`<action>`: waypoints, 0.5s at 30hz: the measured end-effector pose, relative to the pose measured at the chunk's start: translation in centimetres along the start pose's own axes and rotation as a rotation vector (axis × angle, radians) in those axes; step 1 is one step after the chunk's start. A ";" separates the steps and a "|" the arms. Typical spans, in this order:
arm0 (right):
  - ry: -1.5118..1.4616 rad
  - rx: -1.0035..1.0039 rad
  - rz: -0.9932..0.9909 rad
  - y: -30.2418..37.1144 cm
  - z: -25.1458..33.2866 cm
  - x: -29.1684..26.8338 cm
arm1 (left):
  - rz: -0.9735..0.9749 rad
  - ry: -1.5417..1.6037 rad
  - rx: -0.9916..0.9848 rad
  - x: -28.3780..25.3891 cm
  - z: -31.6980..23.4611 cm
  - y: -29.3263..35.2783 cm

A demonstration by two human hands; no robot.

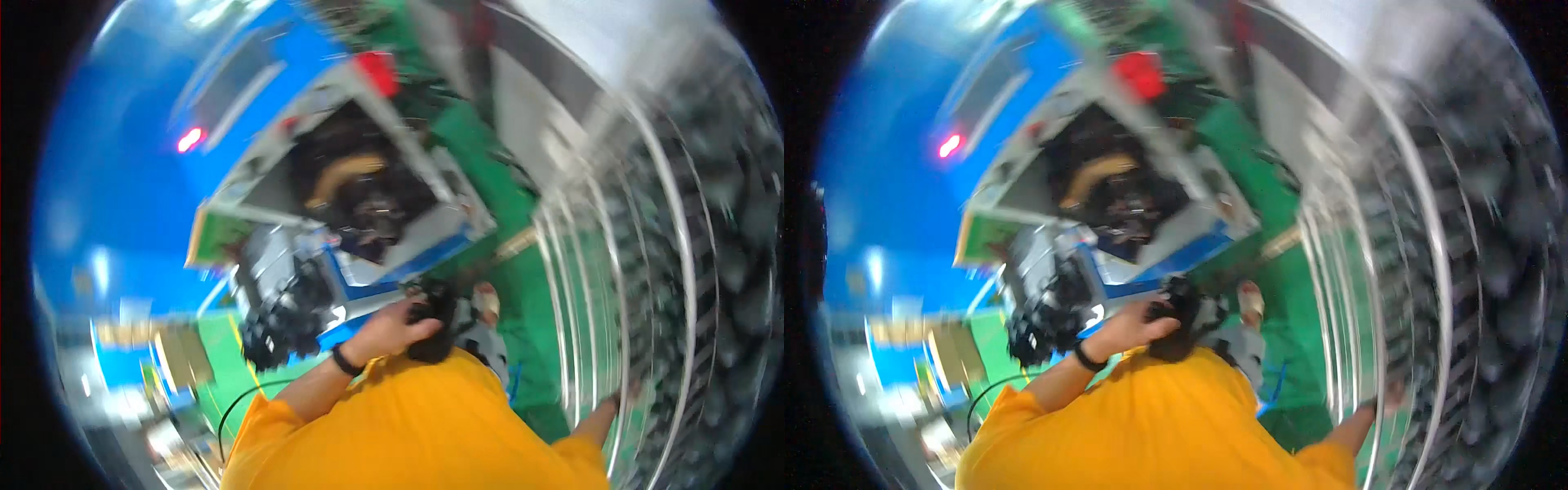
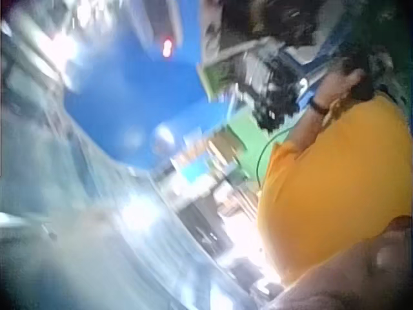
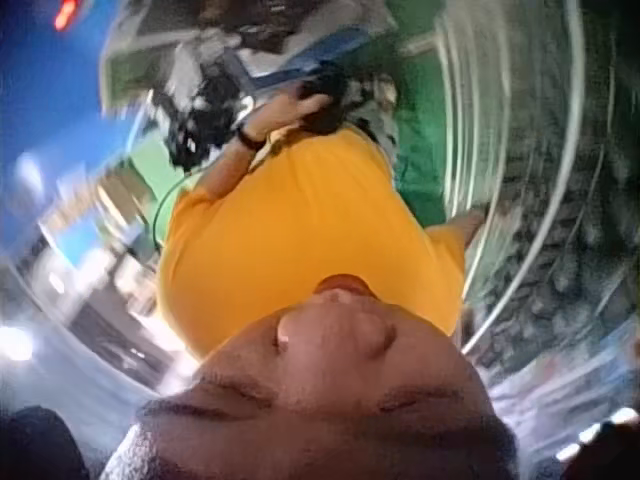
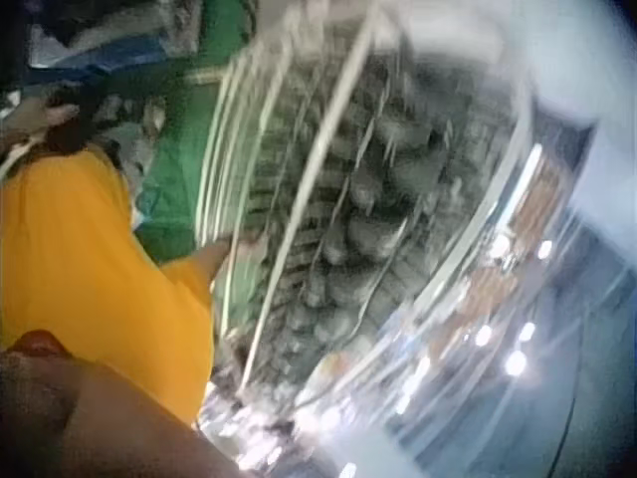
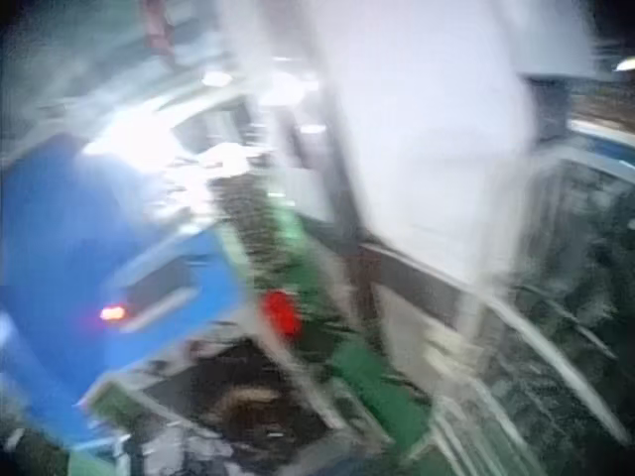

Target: Loading shoes into a processing machine and transferring them to a drying/cooling rack.

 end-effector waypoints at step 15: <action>-0.268 -0.893 1.500 31.6 42.7 -1.8 | -0.771 0.922 0.114 -8.7 23.7 17.2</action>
Point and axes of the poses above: each hand's wrist, its own y-axis away from the middle knuckle, its own x-axis out of the palm, z = x × y, the point moved 6 cm from there along -y, towards the middle knuckle
